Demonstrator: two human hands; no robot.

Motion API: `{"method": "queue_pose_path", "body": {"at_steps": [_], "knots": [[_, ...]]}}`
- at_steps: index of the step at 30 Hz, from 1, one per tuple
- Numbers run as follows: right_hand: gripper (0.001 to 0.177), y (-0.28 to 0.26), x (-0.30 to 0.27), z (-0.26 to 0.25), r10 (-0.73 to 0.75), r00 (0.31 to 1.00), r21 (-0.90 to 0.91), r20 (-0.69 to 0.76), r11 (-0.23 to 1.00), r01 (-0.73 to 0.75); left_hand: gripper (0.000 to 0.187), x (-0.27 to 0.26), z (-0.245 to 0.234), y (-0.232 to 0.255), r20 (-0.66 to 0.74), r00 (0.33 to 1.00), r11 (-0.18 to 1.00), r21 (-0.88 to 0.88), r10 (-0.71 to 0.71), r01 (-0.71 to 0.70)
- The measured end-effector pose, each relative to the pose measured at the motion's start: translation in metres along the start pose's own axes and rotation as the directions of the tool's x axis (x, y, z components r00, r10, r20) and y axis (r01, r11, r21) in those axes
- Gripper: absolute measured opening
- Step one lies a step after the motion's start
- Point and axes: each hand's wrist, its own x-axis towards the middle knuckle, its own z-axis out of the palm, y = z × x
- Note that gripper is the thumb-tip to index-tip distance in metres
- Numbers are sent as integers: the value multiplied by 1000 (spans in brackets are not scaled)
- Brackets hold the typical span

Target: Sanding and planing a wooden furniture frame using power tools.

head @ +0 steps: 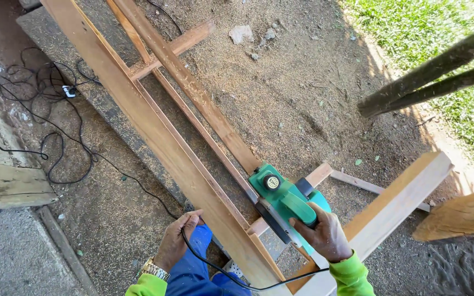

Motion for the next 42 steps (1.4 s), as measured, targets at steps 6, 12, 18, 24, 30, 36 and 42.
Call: {"method": "queue_pose_path", "body": {"at_steps": [6,12,18,24,30,36,42], "knots": [[27,-30,47,15,19,999,-21,32,1000,-19,45,33,-35,5,-6,1000,999,-35,-15,15],[25,-51,92,31,-48,999,-28,22,998,49,46,69,-77,17,-8,1000,1000,-14,-3,3],[27,-87,136,51,-69,997,-19,18,997,69,47,87,-127,34,-17,1000,1000,-23,-5,5],[27,-103,179,72,-100,995,-29,18,995,100,50,96,-174,39,-63,994,996,4,-86,87],[28,-131,215,92,-164,986,-11,-35,986,164,54,88,-208,21,-130,983,992,-15,-127,126],[28,-162,249,104,-69,998,51,-11,996,70,57,77,-226,-20,-198,969,988,-82,-144,131],[28,-174,295,123,-22,999,141,35,990,17,56,89,-244,-125,-252,954,973,-202,-160,110]]}}
